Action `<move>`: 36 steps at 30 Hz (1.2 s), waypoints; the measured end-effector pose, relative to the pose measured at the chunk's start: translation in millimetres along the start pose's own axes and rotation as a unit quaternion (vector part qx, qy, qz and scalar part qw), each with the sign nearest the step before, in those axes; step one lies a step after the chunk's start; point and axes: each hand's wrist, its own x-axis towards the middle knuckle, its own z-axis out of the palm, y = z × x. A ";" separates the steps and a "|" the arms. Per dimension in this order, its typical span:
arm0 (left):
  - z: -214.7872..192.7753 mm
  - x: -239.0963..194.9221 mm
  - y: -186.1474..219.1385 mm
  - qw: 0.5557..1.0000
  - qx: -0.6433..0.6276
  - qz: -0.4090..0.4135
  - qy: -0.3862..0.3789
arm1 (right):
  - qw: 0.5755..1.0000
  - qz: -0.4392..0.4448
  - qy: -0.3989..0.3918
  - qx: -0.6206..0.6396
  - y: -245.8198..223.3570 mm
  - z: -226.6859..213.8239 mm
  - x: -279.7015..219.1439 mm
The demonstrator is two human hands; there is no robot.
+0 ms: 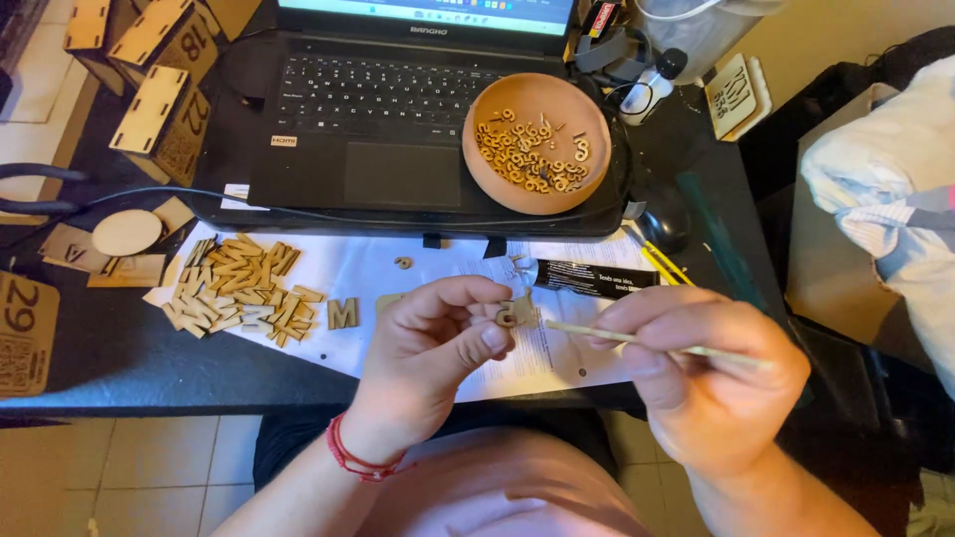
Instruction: The person assembles a wooden puzzle by applying glue to small wooden letters and numbers using a toothpick. They carefully place the letters 'K', 'M', and the numbers '6', '5', '6' onto a wooden base, pressing them into place.
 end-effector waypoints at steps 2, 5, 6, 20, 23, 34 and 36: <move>3.5 -3.4 1.0 1.000 -0.014 -0.006 -0.005 | 1.000 -0.009 -0.019 -0.002 -1.6 2.1 -0.5; 5.4 -7.5 0.9 1.000 -0.020 -0.011 -0.009 | 0.998 -0.035 -0.046 -0.012 -3.0 4.7 0.0; 5.5 -8.9 0.6 1.000 -0.011 -0.010 -0.008 | 0.997 -0.049 -0.055 -0.020 -3.4 5.5 0.3; 8.9 -14.7 4.4 1.000 0.013 -0.002 -0.002 | 0.993 -0.091 -0.068 -0.040 -2.2 6.7 -2.0; 9.5 -15.2 5.3 1.000 0.006 -0.002 -0.005 | 0.990 -0.105 -0.076 -0.051 -2.3 4.9 -1.9; 9.0 -16.8 4.9 1.000 0.003 -0.015 0.006 | 0.989 -0.110 -0.074 -0.065 -4.7 5.2 0.4; 9.3 -16.7 5.7 1.000 -0.001 -0.014 0.000 | 0.988 -0.117 -0.081 -0.058 -3.8 5.3 0.7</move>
